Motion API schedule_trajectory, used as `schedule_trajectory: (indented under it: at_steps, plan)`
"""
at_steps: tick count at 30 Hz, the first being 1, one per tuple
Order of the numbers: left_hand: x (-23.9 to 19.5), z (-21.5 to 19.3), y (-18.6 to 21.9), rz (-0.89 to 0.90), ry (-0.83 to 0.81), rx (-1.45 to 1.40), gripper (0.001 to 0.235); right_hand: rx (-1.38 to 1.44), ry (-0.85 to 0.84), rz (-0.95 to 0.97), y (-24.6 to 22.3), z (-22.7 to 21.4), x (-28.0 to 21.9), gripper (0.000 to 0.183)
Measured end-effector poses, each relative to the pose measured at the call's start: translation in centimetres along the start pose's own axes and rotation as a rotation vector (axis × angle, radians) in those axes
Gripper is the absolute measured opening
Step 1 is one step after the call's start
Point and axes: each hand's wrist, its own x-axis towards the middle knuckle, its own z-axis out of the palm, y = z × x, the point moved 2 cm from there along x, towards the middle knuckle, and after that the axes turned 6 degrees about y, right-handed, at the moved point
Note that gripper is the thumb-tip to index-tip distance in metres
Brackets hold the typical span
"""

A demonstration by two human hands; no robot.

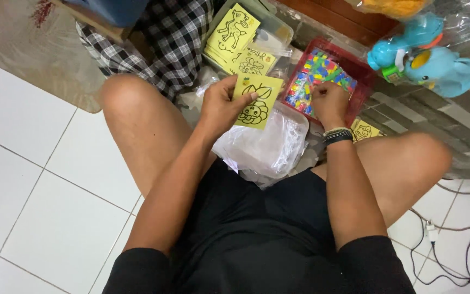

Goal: The person sits on the floor and packs small yellow cards with cartoon drawings into clear plastic bags. They pick up a card, place it inside a bag, and then set the filled bag aside on the floor. The process is repeated with different cards featuring various characters.

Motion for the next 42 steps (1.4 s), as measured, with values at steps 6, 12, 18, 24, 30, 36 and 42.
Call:
schedule_trajectory:
  at_steps: [6,12,18,24,30,36,42]
  plan:
    - [0.5,-0.3,-1.3,0.056,0.030,0.180,0.017,0.409,0.377,-0.056,-5.7,-5.8,-1.0,0.008]
    - [0.3,0.5,-2.2,0.348,0.017,0.525,0.019,1.047,0.082,-0.193,-8.7,-11.6,-3.0,0.010]
    - [-0.2,1.8,-1.7,0.339,-0.111,0.465,0.019,1.076,0.140,-0.363,-10.0,-11.4,-3.8,0.018]
    - [-0.3,1.8,-1.5,0.323,-0.160,0.444,0.014,0.920,-0.021,-0.411,-11.5,-10.8,-4.5,0.021]
    - [-0.3,1.7,-1.2,0.316,-0.177,0.405,0.013,1.052,-0.096,-0.382,-12.0,-11.8,-4.6,0.032]
    - [-0.8,1.8,-0.4,0.253,-0.202,0.335,0.010,0.952,-0.069,-0.362,-11.7,-10.4,-4.7,0.022]
    - [-0.9,2.1,-0.5,0.206,-0.195,0.250,0.016,0.700,0.000,-0.614,-13.8,-10.9,-5.5,0.014]
